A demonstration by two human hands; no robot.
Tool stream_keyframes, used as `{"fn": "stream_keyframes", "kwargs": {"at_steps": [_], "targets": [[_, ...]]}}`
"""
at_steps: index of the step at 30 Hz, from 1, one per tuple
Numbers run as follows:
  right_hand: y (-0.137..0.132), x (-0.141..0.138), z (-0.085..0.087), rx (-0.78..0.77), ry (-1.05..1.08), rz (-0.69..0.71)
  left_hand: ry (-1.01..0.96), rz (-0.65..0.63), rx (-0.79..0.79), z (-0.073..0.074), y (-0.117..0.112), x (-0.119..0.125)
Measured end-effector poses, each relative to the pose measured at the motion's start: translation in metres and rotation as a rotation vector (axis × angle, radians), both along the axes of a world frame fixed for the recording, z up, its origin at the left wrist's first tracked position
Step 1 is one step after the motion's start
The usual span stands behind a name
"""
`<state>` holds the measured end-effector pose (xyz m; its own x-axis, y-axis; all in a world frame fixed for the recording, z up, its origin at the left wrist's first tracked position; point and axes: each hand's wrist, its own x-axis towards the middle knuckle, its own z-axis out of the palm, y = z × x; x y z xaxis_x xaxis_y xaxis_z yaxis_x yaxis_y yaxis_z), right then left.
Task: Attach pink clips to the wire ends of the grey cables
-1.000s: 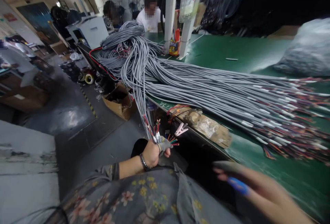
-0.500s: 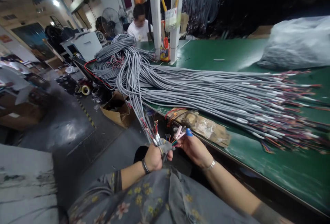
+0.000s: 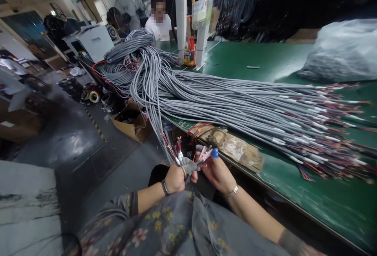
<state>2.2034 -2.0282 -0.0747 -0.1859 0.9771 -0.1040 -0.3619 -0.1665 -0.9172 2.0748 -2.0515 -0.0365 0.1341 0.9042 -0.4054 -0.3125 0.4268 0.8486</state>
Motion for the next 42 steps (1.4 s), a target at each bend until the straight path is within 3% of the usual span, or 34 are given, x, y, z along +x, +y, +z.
{"fn": "stream_keyframes", "kwargs": {"at_steps": [8,13,20,25,29,35,42], "targets": [[0.003,0.002,0.003,-0.173,0.268,-0.045,0.022,-0.023,0.005,-0.006,-0.002,0.000],[0.004,0.002,0.004,-0.235,0.326,-0.042,0.018,-0.017,0.014,-0.007,-0.003,-0.001],[-0.001,0.001,0.000,-0.098,0.176,0.071,0.035,-0.015,0.013,-0.005,-0.003,0.001],[-0.005,0.001,-0.002,-0.184,0.335,0.122,0.037,-0.014,0.025,-0.002,-0.006,-0.003],[-0.011,0.008,-0.004,-0.288,0.424,0.175,0.062,-0.032,0.067,-0.008,-0.013,-0.012],[-0.024,0.021,0.004,-0.275,0.200,0.367,0.137,-0.065,0.126,-0.022,-0.019,-0.023],[-0.016,0.016,0.022,-0.252,-0.062,0.304,0.222,-0.174,0.159,-0.023,-0.019,-0.025]]}}
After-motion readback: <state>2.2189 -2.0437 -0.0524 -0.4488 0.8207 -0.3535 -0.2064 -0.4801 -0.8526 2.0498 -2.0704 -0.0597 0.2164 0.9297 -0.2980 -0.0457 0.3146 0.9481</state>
